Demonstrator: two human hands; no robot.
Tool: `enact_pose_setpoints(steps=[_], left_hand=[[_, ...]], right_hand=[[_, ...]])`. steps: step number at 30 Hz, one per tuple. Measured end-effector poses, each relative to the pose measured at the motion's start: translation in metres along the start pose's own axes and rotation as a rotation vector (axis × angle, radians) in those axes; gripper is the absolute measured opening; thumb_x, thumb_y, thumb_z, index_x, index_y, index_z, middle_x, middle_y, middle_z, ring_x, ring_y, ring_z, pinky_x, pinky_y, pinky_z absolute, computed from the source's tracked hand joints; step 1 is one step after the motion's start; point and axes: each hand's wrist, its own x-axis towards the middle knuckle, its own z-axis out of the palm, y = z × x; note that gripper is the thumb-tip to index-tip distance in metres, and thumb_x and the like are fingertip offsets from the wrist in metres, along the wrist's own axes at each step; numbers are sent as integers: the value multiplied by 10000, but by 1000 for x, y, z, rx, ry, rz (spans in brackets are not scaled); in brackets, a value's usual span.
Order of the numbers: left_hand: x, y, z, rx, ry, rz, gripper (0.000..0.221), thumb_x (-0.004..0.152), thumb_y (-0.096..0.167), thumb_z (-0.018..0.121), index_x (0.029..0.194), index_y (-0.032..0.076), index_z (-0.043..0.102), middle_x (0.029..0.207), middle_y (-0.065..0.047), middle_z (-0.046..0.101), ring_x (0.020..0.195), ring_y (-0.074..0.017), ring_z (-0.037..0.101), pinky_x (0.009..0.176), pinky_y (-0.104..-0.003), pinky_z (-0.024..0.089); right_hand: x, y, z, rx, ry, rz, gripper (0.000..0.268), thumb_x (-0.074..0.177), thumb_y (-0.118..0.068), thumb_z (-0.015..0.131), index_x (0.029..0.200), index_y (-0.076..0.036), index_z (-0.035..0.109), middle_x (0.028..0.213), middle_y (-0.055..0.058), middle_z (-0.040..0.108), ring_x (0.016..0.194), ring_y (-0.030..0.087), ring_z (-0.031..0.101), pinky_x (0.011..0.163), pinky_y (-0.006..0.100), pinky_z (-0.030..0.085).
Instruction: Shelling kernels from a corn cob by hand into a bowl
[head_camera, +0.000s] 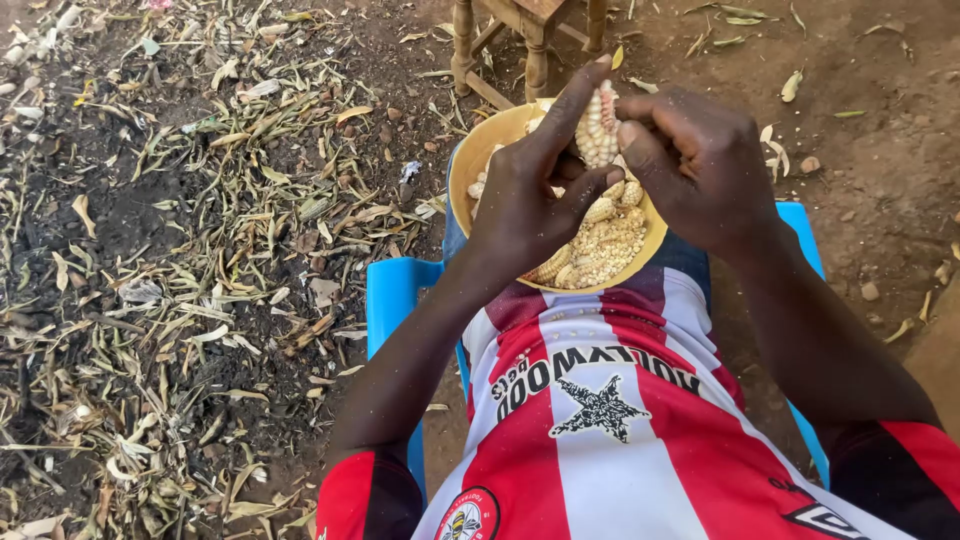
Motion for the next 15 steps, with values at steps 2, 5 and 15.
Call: enact_pose_setpoints(steps=[2,5,15], left_hand=[[0,1,0,3,1,-7,831,1120,267,868,1735,313,311,839,45,371,719,-66,335,697,-228,367],[1,3,-2,-12,34,-12,832,1113,238,879,1730,310,325,810,47,383,713,-46,357,696,-221,371],[2,2,-2,100,87,16,879,1064,346,893,1716,330,305,736,53,532,666,-33,503,688,-220,475]], right_hand=[[1,0,-1,-3,-9,-43,242,1156,-23,567,1222,159,711,1044,243,737,918,346,693,777,452,492],[1,-2,-6,-12,-28,-72,188,1118,25,628,1226,157,706,1148,275,756,997,375,723,844,463,533],[-1,-38,-30,83,12,-62,351,1039,67,674,1369,175,618,1185,257,730,801,223,636,733,336,510]])
